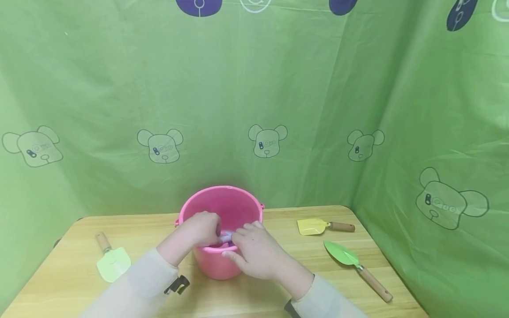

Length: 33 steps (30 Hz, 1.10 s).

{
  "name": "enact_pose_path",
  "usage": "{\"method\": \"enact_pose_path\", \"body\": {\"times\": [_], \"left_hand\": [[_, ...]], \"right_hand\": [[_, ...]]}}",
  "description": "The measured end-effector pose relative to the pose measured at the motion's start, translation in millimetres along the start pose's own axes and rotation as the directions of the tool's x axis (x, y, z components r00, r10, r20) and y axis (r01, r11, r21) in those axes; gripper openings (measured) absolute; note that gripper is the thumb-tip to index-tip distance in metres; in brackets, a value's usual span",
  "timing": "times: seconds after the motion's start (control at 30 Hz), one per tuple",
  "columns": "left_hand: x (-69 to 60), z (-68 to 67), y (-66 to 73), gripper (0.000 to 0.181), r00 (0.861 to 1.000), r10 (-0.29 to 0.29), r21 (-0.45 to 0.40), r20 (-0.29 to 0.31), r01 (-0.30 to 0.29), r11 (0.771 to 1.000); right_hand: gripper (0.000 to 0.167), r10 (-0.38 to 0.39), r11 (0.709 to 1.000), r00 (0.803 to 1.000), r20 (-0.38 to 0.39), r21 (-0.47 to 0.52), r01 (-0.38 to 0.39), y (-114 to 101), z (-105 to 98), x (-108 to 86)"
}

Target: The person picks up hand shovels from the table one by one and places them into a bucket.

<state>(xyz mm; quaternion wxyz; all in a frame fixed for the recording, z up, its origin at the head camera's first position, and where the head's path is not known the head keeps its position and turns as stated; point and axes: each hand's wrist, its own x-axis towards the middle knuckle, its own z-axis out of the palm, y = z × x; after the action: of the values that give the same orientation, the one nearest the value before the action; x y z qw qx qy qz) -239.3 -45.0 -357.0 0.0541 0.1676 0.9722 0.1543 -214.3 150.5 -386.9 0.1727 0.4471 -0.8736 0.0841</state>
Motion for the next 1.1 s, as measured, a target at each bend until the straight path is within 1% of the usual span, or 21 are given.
{"method": "enact_pose_path", "body": {"times": [0.2, 0.5, 0.73, 0.9, 1.1], "left_hand": [[0.8, -1.0, 0.4, 0.02, 0.999, -0.018, -0.001, 0.041, 0.018, 1.0], [-0.3, -2.1, 1.6, 0.018, 0.998, -0.031, 0.008, 0.063, 0.031, 1.0], [-0.1, -2.6, 2.9, 0.017, 0.997, -0.051, 0.022, 0.061, 0.05, 0.999], [0.1, -2.0, 3.8, 0.016, 0.995, -0.073, 0.018, 0.069, 0.071, 0.997], [-0.9, -2.3, 4.2, 0.015, 0.996, -0.065, 0.012, 0.067, 0.065, 0.998]], "right_hand": [[0.038, 0.008, 1.0, 1.0, 0.004, -0.002, -0.008, 0.1, -0.4, 0.0], [0.039, 0.001, 1.0, 1.0, -0.003, 0.003, -0.001, 0.1, 1.1, -0.3], [0.038, 0.004, 1.0, 1.0, -0.004, 0.003, -0.004, -0.6, 0.3, 0.2], [0.038, 0.009, 1.0, 1.0, 0.003, 0.001, -0.009, -0.9, -0.5, 0.4], [0.038, 0.008, 1.0, 1.0, 0.0, -0.003, -0.008, -0.4, 0.0, 0.2]]}}
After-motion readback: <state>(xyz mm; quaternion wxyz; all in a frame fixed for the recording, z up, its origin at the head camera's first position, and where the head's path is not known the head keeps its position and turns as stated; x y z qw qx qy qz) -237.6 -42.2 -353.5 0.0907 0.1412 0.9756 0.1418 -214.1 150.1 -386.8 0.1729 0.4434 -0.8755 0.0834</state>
